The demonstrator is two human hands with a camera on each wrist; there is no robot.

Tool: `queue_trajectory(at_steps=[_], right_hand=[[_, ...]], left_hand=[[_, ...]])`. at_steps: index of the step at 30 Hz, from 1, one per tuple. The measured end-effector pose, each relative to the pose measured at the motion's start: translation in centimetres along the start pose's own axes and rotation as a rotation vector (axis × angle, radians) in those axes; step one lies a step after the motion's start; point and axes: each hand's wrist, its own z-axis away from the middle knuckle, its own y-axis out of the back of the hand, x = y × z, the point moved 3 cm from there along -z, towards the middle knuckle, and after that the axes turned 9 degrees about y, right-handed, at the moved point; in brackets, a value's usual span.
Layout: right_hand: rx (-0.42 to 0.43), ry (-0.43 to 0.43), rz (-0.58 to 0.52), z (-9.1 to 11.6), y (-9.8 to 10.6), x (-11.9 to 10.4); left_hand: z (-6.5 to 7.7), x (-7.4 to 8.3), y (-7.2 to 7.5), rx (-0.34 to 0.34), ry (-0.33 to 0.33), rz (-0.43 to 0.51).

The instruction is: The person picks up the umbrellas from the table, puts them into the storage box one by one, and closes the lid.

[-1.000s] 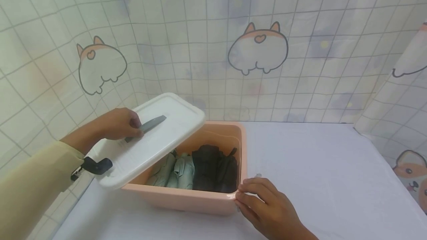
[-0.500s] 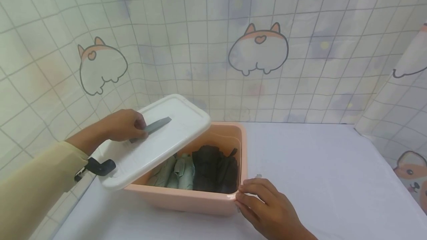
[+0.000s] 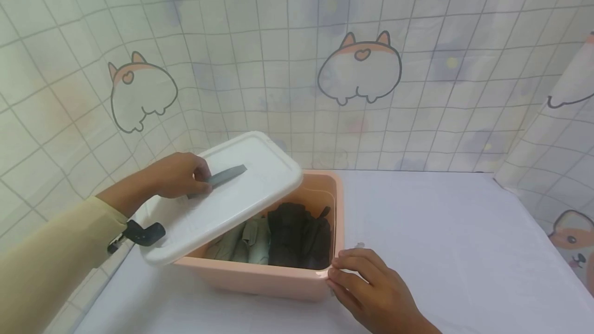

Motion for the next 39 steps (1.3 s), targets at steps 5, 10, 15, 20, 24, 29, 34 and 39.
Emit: queue_trajectory(at_steps=[5,10,15,20,24,29,34,39], right_hand=[[0.005,0.003,0.000,-0.3,0.0,0.0],[-0.001,-0.007,0.003,-0.7,0.0,-0.2],[-0.004,-0.014,0.007,-1.1,0.0,-0.2],[0.008,-0.009,0.005,-0.9,0.1,-0.2],[0.011,-0.005,-0.006,-0.5,0.1,-0.1],[0.028,0.010,-0.013,-0.2,0.0,0.0],[0.044,0.022,-0.007,-0.4,0.0,0.0],[0.050,0.027,-0.007,-0.9,0.1,-0.1]], left_hand=[[0.1,0.5,-0.1,-0.003,-0.008,-0.018],[0.2,1.0,-0.1,-0.003,-0.023,-0.023],[0.5,1.5,-0.2,0.000,-0.052,-0.038],[0.6,2.1,-0.3,0.011,-0.096,-0.076],[0.5,2.5,-0.5,0.019,-0.103,-0.087],[0.7,3.2,-0.5,0.004,-0.109,-0.085],[0.9,3.7,-0.6,-0.001,-0.120,-0.092],[1.2,4.2,-0.8,-0.008,-0.141,-0.106]])
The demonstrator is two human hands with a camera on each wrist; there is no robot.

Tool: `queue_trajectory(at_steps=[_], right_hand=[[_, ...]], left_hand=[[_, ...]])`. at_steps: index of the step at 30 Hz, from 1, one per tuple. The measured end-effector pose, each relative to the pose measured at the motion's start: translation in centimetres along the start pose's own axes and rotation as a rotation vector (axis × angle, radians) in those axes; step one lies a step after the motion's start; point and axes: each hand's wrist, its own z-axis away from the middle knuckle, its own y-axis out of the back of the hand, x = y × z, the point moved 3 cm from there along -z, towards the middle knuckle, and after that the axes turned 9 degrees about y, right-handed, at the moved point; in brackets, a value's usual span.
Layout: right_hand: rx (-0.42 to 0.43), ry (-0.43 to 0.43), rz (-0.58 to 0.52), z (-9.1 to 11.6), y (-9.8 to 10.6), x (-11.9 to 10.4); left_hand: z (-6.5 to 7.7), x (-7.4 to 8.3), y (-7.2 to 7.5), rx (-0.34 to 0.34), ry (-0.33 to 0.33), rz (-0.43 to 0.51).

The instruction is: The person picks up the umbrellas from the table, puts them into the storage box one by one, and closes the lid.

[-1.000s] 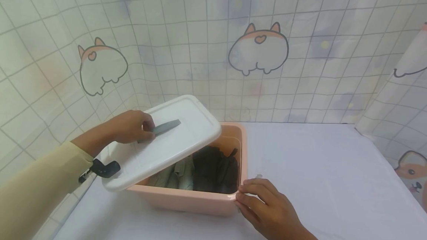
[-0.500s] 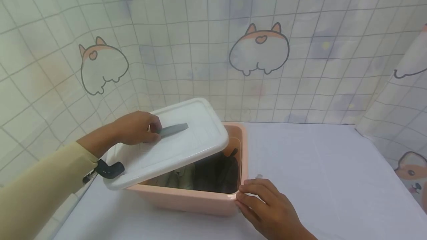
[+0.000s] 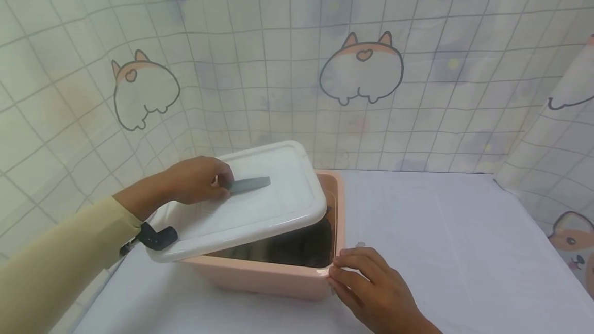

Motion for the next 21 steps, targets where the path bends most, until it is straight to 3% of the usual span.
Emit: queue_trajectory(at_steps=[9,21], right_hand=[[0.000,-0.010,-0.006,0.2,-0.1,0.0],[-0.040,-0.025,0.000,0.3,0.0,0.1]], left_hand=[[0.3,1.4,-0.1,-0.018,-0.079,-0.022],[0.7,2.4,0.0,-0.046,-0.100,-0.033]])
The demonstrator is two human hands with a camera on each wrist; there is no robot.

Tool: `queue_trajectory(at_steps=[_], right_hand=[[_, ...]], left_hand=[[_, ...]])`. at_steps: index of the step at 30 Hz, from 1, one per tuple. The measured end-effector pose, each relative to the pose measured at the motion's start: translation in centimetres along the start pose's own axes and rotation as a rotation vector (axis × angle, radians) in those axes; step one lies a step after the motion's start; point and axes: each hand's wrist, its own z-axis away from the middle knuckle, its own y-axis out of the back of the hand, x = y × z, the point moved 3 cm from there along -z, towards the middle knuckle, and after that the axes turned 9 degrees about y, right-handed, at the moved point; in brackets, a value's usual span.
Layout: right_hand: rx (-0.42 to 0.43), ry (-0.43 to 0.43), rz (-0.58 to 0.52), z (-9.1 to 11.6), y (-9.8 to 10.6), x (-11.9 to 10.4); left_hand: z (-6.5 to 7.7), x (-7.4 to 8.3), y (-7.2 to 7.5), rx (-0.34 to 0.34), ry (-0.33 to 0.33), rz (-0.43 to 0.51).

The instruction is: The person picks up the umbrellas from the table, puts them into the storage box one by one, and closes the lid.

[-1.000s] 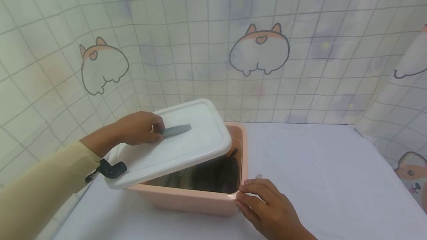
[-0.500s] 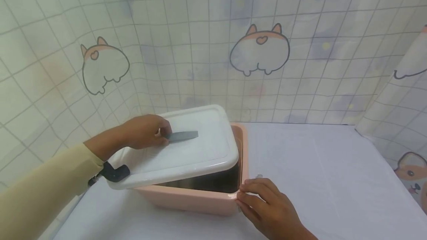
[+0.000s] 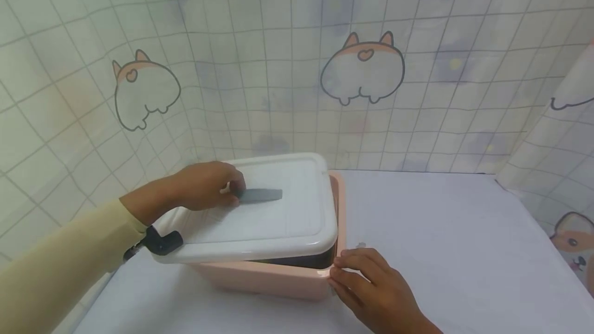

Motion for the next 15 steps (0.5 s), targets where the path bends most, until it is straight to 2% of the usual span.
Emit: queue_trajectory(at_steps=[6,10,15], right_hand=[[0.024,0.021,0.029,-0.3,-0.1,0.1],[0.060,0.038,0.106,-0.6,-0.2,0.1],[0.044,0.013,0.180,-1.1,0.0,0.0]], left_hand=[[0.1,0.4,-0.1,-0.003,-0.016,-0.004],[0.2,0.7,-0.2,-0.005,-0.015,-0.012],[0.2,0.9,-0.2,0.001,-0.017,-0.030]])
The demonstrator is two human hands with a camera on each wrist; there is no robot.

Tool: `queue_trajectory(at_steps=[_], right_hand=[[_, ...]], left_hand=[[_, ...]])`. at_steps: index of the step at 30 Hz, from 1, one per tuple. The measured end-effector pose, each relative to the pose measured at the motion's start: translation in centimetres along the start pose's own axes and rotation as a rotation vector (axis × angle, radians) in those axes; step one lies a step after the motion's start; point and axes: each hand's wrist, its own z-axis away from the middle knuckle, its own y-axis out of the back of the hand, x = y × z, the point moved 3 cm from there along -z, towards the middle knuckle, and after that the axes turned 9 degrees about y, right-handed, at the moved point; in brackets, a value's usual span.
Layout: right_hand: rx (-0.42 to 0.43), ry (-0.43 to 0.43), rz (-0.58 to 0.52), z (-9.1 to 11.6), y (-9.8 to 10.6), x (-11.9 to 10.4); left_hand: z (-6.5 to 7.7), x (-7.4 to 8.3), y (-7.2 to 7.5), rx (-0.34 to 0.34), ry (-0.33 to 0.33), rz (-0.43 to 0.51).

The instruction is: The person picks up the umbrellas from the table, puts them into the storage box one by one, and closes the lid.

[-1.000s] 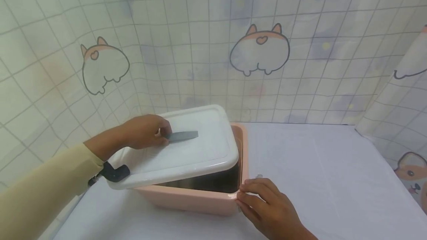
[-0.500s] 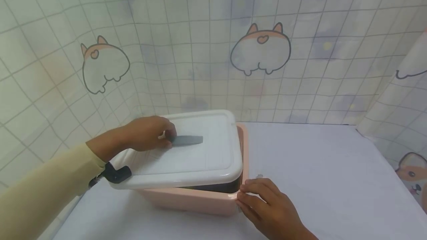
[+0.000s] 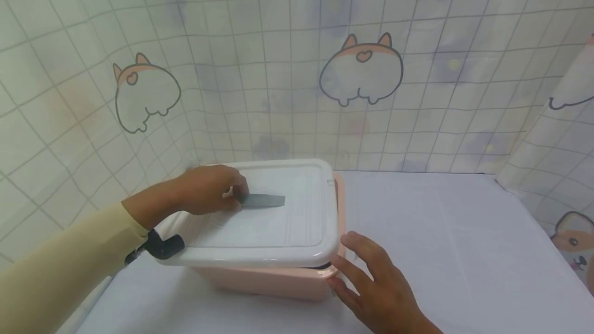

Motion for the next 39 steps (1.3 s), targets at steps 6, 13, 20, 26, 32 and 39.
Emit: queue_trajectory(at_steps=[6,13,20,26,32,39], right_hand=[[0.056,0.016,0.021,-0.6,-0.1,-0.1],[0.108,0.042,0.047,-0.1,-0.2,0.1],[0.122,0.048,0.068,0.7,-0.3,0.4],[0.101,0.045,0.061,0.7,-0.3,0.4],[0.044,0.029,0.052,-0.3,0.0,0.0],[0.036,0.033,0.029,-0.3,0.1,-0.1]], left_hand=[[0.0,0.2,-0.1,0.008,-0.006,0.003],[0.1,0.7,-0.1,0.029,-0.044,-0.009],[0.1,1.1,0.0,0.023,-0.063,0.003],[0.0,1.4,-0.1,0.022,-0.061,0.000],[-0.1,1.6,-0.3,0.025,-0.052,-0.021],[-0.2,1.6,-0.4,0.017,-0.057,-0.029]])
